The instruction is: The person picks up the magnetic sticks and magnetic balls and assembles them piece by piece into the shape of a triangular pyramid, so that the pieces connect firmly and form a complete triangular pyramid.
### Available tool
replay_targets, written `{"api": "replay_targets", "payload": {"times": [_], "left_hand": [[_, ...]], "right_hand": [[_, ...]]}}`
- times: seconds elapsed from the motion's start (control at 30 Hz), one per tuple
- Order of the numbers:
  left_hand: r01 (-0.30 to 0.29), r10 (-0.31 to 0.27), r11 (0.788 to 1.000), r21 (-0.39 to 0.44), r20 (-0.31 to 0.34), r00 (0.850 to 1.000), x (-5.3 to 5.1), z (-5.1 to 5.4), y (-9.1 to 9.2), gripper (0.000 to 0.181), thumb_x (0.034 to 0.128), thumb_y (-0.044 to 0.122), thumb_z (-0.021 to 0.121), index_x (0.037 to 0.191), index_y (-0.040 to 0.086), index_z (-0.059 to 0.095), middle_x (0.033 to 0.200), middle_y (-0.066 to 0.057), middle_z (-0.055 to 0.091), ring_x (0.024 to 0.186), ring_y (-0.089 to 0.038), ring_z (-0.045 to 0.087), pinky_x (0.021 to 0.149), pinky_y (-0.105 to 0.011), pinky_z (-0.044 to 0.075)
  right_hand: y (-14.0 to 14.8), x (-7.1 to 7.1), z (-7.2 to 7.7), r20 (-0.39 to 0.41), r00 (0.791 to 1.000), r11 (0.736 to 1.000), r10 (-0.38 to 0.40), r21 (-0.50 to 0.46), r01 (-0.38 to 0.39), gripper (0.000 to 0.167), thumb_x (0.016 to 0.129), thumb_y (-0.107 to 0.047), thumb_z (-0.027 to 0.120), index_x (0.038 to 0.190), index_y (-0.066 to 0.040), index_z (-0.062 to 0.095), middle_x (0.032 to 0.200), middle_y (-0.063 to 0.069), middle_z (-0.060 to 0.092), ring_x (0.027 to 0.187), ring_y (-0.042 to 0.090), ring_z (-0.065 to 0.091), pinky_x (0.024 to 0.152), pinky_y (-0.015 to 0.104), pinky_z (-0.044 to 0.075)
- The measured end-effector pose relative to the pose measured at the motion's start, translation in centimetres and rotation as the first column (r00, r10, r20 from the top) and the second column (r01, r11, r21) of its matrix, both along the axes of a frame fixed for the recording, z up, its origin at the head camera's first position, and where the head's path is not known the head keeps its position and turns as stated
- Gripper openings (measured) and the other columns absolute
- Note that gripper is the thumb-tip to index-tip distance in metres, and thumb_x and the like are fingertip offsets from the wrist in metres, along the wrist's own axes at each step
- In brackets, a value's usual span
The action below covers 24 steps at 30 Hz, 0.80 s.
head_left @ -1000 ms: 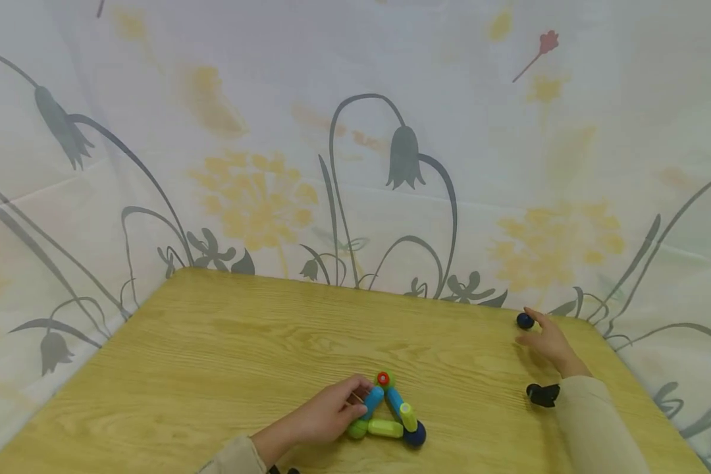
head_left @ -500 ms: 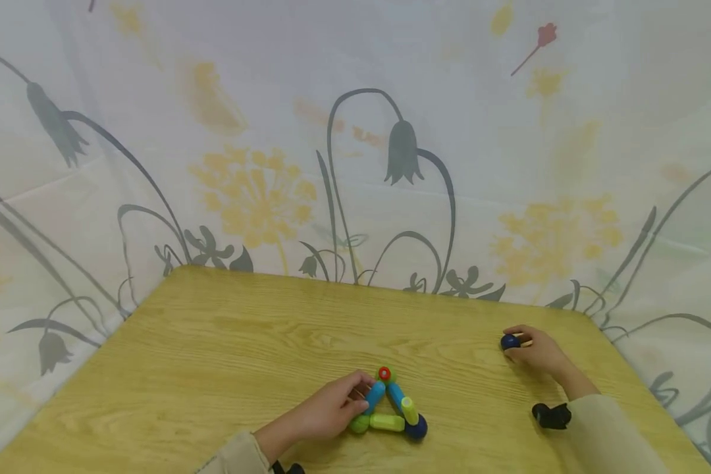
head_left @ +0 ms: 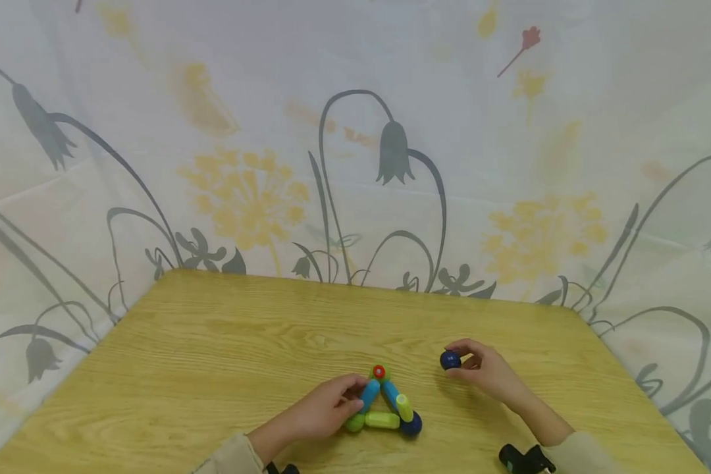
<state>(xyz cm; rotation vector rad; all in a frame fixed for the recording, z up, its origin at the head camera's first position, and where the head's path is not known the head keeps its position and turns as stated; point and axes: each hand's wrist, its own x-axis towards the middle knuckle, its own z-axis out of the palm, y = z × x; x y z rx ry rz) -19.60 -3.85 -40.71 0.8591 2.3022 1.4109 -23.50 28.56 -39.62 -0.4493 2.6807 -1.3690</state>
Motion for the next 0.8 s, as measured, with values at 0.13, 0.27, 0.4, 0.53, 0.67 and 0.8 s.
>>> {"api": "replay_targets", "payload": {"times": [0.13,0.27,0.4,0.53,0.67,0.8], "left_hand": [[-0.001,0.001,1.000,-0.005,-0.004,1.000,0.0,0.1,-0.1,0.028,0.0968,0.011,0.050,0.123,0.003,0.052,0.112,-0.001,0.056,0.102,-0.017,0.053,0.086,-0.029,0.045],[-0.001,0.001,1.000,-0.009,-0.014,1.000,0.1,0.0,-0.1,0.027,0.0966,0.010,0.050,0.122,0.002,0.052,0.112,-0.003,0.056,0.102,-0.020,0.053,0.086,-0.030,0.045],[0.004,-0.004,1.000,0.003,-0.010,1.000,0.1,0.1,-0.1,0.026,0.0968,0.010,0.050,0.121,0.001,0.053,0.110,-0.003,0.056,0.101,-0.021,0.054,0.085,-0.031,0.046],[0.011,-0.011,1.000,0.011,0.001,1.000,0.0,0.2,-0.1,0.025,0.0973,0.010,0.049,0.121,0.001,0.053,0.109,-0.003,0.056,0.100,-0.022,0.054,0.085,-0.032,0.046],[0.018,-0.018,1.000,0.006,-0.001,1.000,0.1,0.4,-0.1,0.024,0.0976,0.009,0.048,0.120,0.001,0.053,0.109,-0.003,0.056,0.101,-0.022,0.054,0.085,-0.033,0.046],[0.024,-0.024,1.000,0.005,0.008,1.000,0.0,0.4,-0.1,0.023,0.0977,0.010,0.048,0.118,0.002,0.053,0.109,-0.003,0.056,0.101,-0.022,0.054,0.083,-0.032,0.046]], "right_hand": [[-2.5,1.0,0.8,0.001,0.999,0.998,0.053,-0.046,-0.052,0.050,0.083,-0.019,0.071,0.123,0.005,0.053,0.104,0.014,0.057,0.080,0.022,0.059,0.064,0.030,0.051],[-4.7,2.1,1.6,0.006,0.994,0.987,0.109,-0.116,-0.108,0.047,0.085,-0.018,0.070,0.123,0.006,0.054,0.104,0.014,0.059,0.081,0.018,0.060,0.067,0.031,0.051],[-6.8,2.7,2.2,0.041,0.979,0.952,0.202,-0.245,-0.186,0.044,0.088,-0.015,0.066,0.123,0.006,0.052,0.099,0.014,0.060,0.073,0.020,0.060,0.066,0.039,0.052],[-8.5,2.7,2.5,0.023,0.956,0.914,0.292,-0.302,-0.272,0.041,0.089,-0.012,0.063,0.124,0.005,0.050,0.093,0.013,0.058,0.062,0.019,0.056,0.057,0.040,0.051],[-9.7,2.5,2.3,-0.010,0.949,0.921,0.314,-0.239,-0.307,0.039,0.089,-0.014,0.064,0.123,0.001,0.052,0.097,0.011,0.055,0.063,0.016,0.053,0.053,0.033,0.048],[-10.2,2.3,1.9,0.033,0.945,0.924,0.325,-0.226,-0.310,0.038,0.090,-0.015,0.064,0.122,0.001,0.051,0.106,0.012,0.053,0.080,0.019,0.055,0.064,0.029,0.049]]}}
